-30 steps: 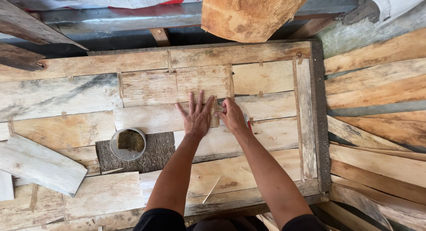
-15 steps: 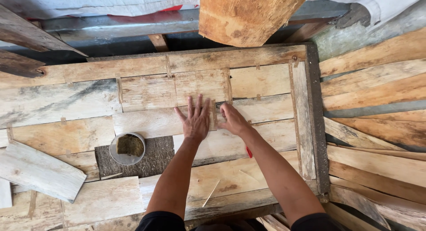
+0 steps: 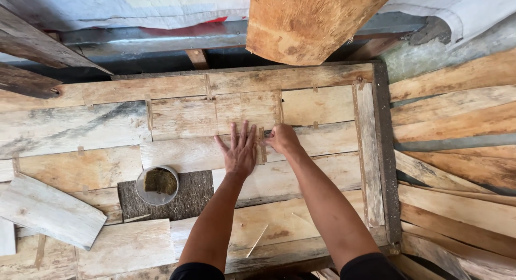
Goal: The person picks up thin wooden strips, dips their ends into a small bowl of paste, and presses them onto a large board, aligning them with strips already laid down. They also use red-handled pliers to pull small nails out of the board and strips and reposition strips by hand.
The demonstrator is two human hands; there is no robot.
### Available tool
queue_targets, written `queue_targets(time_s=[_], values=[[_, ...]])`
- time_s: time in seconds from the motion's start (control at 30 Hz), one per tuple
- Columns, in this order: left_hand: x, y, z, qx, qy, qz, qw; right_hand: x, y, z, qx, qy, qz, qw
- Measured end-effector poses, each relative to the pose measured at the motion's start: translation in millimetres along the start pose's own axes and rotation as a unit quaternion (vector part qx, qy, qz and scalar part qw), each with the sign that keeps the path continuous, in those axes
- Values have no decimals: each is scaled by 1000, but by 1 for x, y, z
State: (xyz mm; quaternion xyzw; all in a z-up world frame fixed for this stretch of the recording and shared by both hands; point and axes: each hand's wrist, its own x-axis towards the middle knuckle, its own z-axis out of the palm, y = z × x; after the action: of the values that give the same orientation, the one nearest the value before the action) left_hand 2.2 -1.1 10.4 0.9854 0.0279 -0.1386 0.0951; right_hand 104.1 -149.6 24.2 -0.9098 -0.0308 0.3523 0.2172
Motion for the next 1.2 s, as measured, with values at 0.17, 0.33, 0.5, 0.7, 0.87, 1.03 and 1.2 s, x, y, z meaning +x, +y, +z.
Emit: queue_targets(time_s=[0.17,0.33,0.5,0.7,0.87,1.03,1.2], values=[[-6,2,3,-10,-1,-7,1000,1,-1,3,97,21,17,995],[-3,0,4,-5,32,1,999,0,-7,1,91,31,35,995],[-3,0,-3,0,7,-4,1000,5,-10,-1,209,41,66,975],[-3,0,0,-5,-19,3,1000,2,0,11,137,73,31,987],[-2,-3,11,-12,19,7,1000,-25,15,34,28,125,-91,987],[-4,-3,16,-62,74,6,995,-53,18,55,27,215,-228,949],[-16,-13,36,-190,115,-8,975,-83,5,65,36,231,-188,954]])
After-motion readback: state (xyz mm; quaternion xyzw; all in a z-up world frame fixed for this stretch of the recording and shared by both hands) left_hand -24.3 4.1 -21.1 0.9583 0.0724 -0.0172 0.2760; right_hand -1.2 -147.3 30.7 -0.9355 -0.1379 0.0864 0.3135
